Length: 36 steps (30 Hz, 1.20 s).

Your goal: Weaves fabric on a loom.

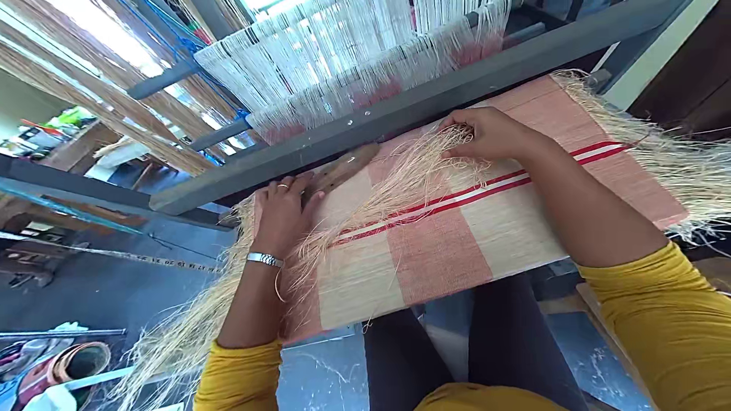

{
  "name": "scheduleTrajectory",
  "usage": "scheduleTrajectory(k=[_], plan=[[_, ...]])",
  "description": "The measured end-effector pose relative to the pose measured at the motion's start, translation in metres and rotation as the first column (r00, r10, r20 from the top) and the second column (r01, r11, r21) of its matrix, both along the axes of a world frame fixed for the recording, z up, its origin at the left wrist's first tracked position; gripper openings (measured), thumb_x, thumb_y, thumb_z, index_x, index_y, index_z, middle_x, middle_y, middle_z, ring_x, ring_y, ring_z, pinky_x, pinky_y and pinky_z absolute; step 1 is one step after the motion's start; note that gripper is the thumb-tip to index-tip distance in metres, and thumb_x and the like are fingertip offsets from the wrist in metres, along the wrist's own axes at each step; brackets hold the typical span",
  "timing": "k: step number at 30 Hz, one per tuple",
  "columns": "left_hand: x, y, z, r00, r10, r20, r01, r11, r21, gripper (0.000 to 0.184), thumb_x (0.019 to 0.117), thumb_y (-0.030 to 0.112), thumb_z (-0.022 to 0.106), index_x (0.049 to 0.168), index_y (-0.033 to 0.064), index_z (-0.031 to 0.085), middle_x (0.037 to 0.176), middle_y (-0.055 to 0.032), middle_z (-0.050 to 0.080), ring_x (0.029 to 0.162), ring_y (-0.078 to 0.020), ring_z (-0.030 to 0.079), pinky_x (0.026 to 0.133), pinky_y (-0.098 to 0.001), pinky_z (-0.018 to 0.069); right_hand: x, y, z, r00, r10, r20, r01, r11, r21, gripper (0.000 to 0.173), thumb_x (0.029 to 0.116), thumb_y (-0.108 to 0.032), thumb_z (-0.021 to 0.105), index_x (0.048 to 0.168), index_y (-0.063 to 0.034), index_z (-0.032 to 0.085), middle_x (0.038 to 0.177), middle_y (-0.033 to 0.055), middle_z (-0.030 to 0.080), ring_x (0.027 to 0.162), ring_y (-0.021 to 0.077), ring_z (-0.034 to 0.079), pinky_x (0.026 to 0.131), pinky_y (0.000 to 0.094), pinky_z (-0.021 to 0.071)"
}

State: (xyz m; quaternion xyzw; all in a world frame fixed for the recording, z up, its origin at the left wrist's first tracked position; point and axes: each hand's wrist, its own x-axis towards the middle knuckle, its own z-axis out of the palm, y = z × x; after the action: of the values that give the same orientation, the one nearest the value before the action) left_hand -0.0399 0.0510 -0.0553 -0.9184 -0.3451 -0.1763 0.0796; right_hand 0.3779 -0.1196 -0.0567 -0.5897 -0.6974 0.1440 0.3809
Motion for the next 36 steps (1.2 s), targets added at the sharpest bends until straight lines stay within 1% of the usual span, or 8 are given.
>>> scheduleTrajectory(k=[3, 6, 8, 10, 15, 21, 26, 36], plan=[[0.029, -0.03, 0.012, 0.996, -0.079, 0.045, 0.079, 0.997, 0.014, 0.048, 0.1045, 0.041, 0.054, 0.141, 0.0109, 0.061, 0.138, -0.019, 0.058, 0.131, -0.0451, 0.049, 0.102, -0.0702, 0.0372, -0.005, -0.001, 0.002, 0.996, 0.002, -0.086, 0.004, 0.998, 0.069, 0.043, 0.0842, -0.015, 0.084, 0.123, -0.0085, 0.067, 0.116, 0.0086, 0.071, 0.106, 0.0162, 0.068, 0.097, 0.0396, 0.0562], [0.067, -0.07, 0.013, 0.978, -0.191, 0.081, 0.203, 0.964, -0.171, 0.055, 0.1061, 0.048, 0.049, 0.146, 0.0104, 0.056, 0.142, -0.0163, 0.059, 0.134, -0.037, 0.054, 0.11, -0.0622, 0.0426, -0.009, 0.0, 0.0, 0.987, 0.001, -0.162, 0.021, 0.99, 0.136, 0.042, 0.0847, -0.015, 0.084, 0.122, -0.0086, 0.066, 0.116, 0.0073, 0.071, 0.105, 0.0132, 0.069, 0.095, 0.0352, 0.0577], [0.085, -0.086, -0.003, 0.979, -0.176, 0.102, 0.197, 0.944, -0.265, 0.073, 0.0977, 0.059, 0.06, 0.153, 0.0128, 0.047, 0.144, -0.0169, 0.057, 0.131, -0.0366, 0.056, 0.107, -0.0615, 0.046, -0.009, 0.002, -0.002, 0.973, 0.023, -0.228, 0.024, 0.98, 0.197, 0.045, 0.0839, -0.012, 0.084, 0.124, -0.0069, 0.065, 0.117, 0.008, 0.071, 0.104, 0.0138, 0.07, 0.092, 0.0335, 0.0597], [0.095, -0.089, -0.02, 0.976, -0.143, 0.164, 0.182, 0.948, -0.261, 0.07, 0.0993, 0.049, 0.064, 0.156, 0.0132, 0.044, 0.142, -0.0182, 0.058, 0.126, -0.0367, 0.059, 0.104, -0.0601, 0.0486, -0.006, 0.003, -0.002, 0.954, 0.067, -0.293, 0.006, 0.971, 0.239, 0.052, 0.0821, -0.008, 0.084, 0.129, -0.0052, 0.062, 0.122, 0.0097, 0.069, 0.106, 0.0156, 0.069, 0.093, 0.0335, 0.0598], [0.086, -0.068, -0.031, 0.913, -0.138, 0.384, 0.244, 0.939, -0.242, 0.036, 0.1104, 0.028, 0.046, 0.127, 0.0034, 0.066, 0.116, -0.0158, 0.07, 0.099, -0.028, 0.069, 0.09, -0.0531, 0.0555, 0.002, 0.002, 0.0, 0.915, 0.105, -0.389, -0.011, 0.972, 0.235, 0.058, 0.0913, -0.019, 0.071, 0.145, -0.0075, 0.052, 0.131, 0.0095, 0.063, 0.113, 0.0197, 0.064, 0.092, 0.0363, 0.0574], [0.081, -0.062, -0.037, 0.878, -0.147, 0.455, 0.283, 0.927, -0.247, 0.033, 0.1106, 0.026, 0.046, 0.122, 0.002, 0.067, 0.113, -0.0144, 0.07, 0.096, -0.0233, 0.069, 0.089, -0.047, 0.0562, 0.009, 0.003, 0.0, 0.888, 0.067, -0.456, 0.107, 0.932, 0.346, 0.029, 0.1038, -0.015, 0.048, 0.124, -0.0015, 0.065, 0.118, 0.009, 0.069, 0.111, 0.0174, 0.066, 0.1, 0.0376, 0.0535], [0.085, -0.059, -0.038, 0.858, -0.207, 0.469, 0.317, 0.934, -0.167, 0.03, 0.1079, 0.021, 0.051, 0.128, 0.0054, 0.067, 0.114, -0.0131, 0.067, 0.104, -0.0221, 0.066, 0.093, -0.0429, 0.0539, 0.008, 0.003, -0.001, 0.882, 0.026, -0.471, 0.175, 0.909, 0.379, 0.024, 0.1046, -0.013, 0.051, 0.117, -0.001, 0.067, 0.112, 0.008, 0.07, 0.104, 0.0157, 0.067, 0.095, 0.036, 0.0553], [0.086, -0.066, -0.037, 0.924, -0.204, 0.324, 0.237, 0.969, -0.066, 0.043, 0.1031, 0.015, 0.055, 0.145, 0.0214, 0.061, 0.114, -0.0129, 0.061, 0.097, -0.0251, 0.063, 0.082, -0.0454, 0.0556, 0.008, 0.005, -0.003, 0.936, -0.048, -0.349, 0.19, 0.903, 0.385, 0.026, 0.1026, -0.018, 0.057, 0.123, -0.0105, 0.071, 0.129, 0.006, 0.065, 0.115, 0.0164, 0.063, 0.091, 0.0336, 0.0551]])
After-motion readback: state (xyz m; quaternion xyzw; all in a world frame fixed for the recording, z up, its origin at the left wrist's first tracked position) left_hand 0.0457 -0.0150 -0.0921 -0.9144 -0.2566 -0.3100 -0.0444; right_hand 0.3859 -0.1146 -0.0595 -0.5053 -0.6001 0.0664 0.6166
